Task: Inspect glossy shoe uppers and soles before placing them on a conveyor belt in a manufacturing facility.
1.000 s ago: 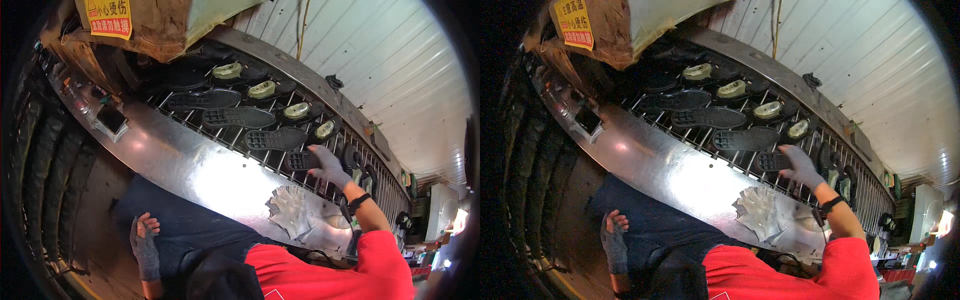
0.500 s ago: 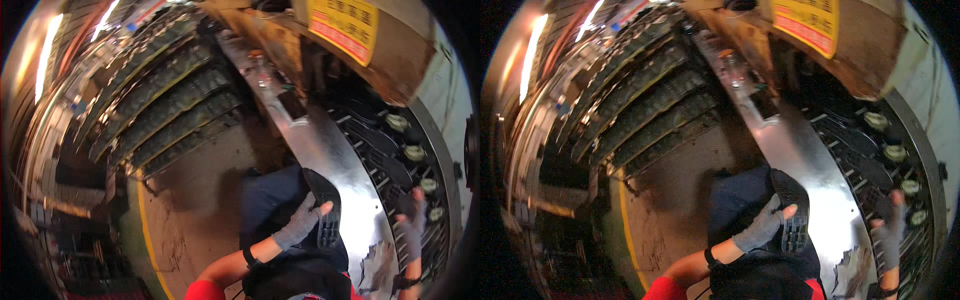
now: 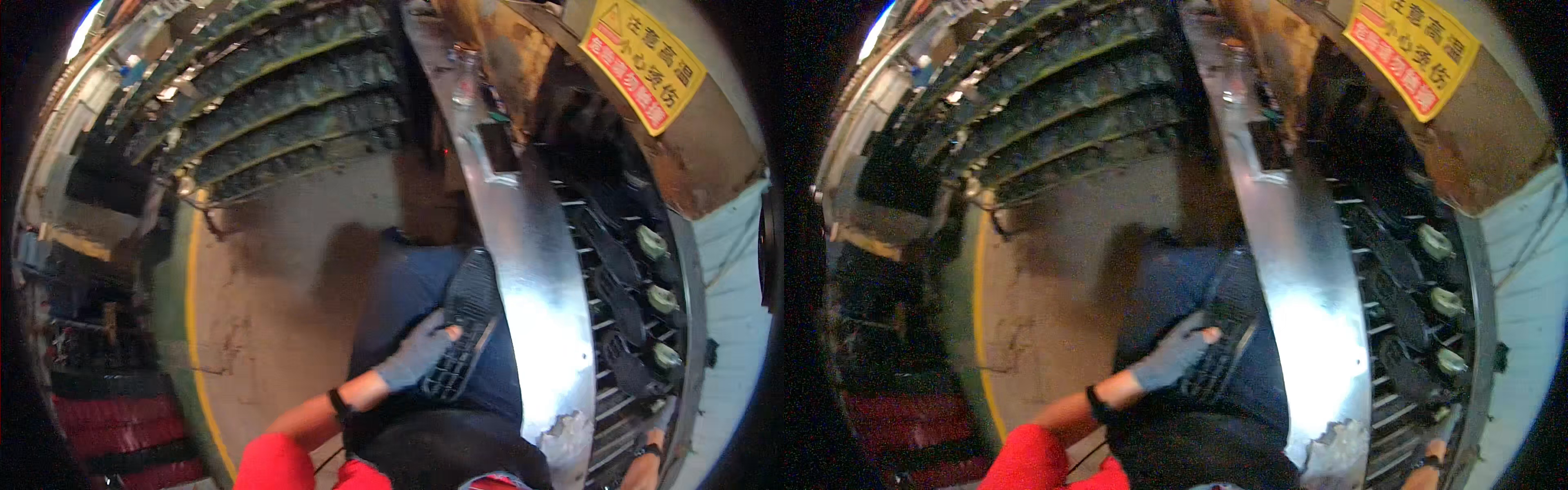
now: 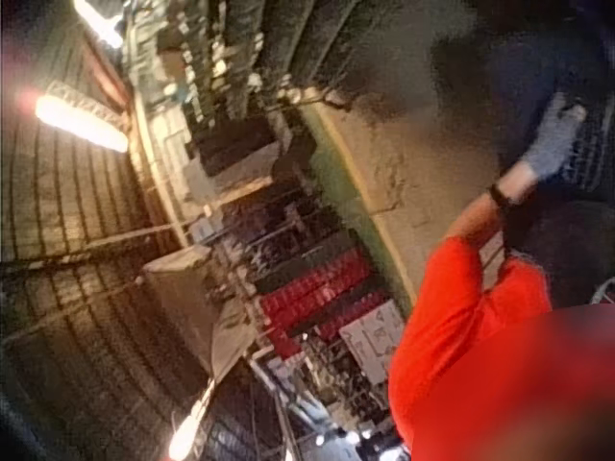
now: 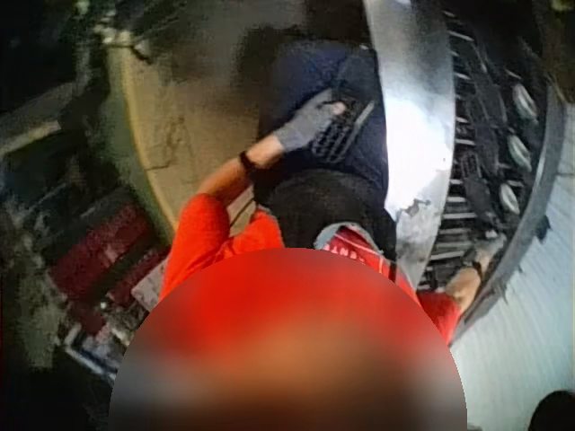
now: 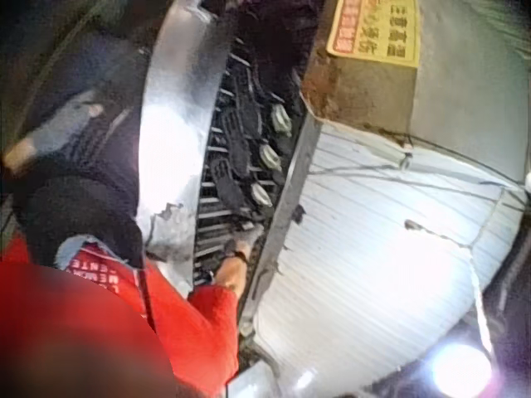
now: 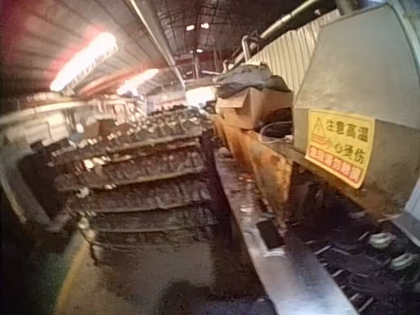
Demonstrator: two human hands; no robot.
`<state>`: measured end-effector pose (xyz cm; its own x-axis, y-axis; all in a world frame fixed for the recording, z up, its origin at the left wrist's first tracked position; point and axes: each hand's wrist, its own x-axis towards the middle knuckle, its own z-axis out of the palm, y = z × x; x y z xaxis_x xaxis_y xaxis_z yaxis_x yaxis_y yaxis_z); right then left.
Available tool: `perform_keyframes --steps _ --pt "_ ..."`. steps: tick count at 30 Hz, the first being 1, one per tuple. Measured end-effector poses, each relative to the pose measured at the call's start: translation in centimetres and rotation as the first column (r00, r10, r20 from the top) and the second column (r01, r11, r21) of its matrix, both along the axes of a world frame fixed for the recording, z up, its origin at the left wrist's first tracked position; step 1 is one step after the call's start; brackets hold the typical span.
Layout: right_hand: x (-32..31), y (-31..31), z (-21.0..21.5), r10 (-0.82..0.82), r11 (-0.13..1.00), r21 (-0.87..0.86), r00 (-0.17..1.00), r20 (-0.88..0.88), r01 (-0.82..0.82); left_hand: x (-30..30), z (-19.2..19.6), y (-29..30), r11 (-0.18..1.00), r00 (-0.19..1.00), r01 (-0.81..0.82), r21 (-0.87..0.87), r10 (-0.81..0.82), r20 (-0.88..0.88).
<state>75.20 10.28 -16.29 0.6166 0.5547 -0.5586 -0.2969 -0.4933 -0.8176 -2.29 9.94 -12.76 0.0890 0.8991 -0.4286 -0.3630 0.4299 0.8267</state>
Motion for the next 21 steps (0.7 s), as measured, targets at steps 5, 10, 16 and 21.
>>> perform_keyframes --steps 5,10,16,21 --pt "-7.5 -5.1 3.2 0.005 0.979 0.201 0.996 0.092 -0.024 -2.3 3.2 2.2 0.924 0.85 -0.163 0.345 0.309 -0.426" --pt "-23.0 -4.6 5.5 0.262 0.96 0.102 0.965 0.007 -0.261 0.5 6.1 5.0 0.915 0.98 -0.025 0.404 0.104 -0.173" --pt "-45.3 0.8 11.7 0.914 0.406 0.27 0.386 -0.124 -0.873 4.6 7.8 7.1 0.908 0.994 -0.106 0.404 0.108 0.017" --pt "-55.4 3.7 13.4 0.978 0.205 0.394 0.203 -0.047 -0.896 0.1 10.1 5.7 0.875 0.971 -0.184 0.448 0.092 0.219"
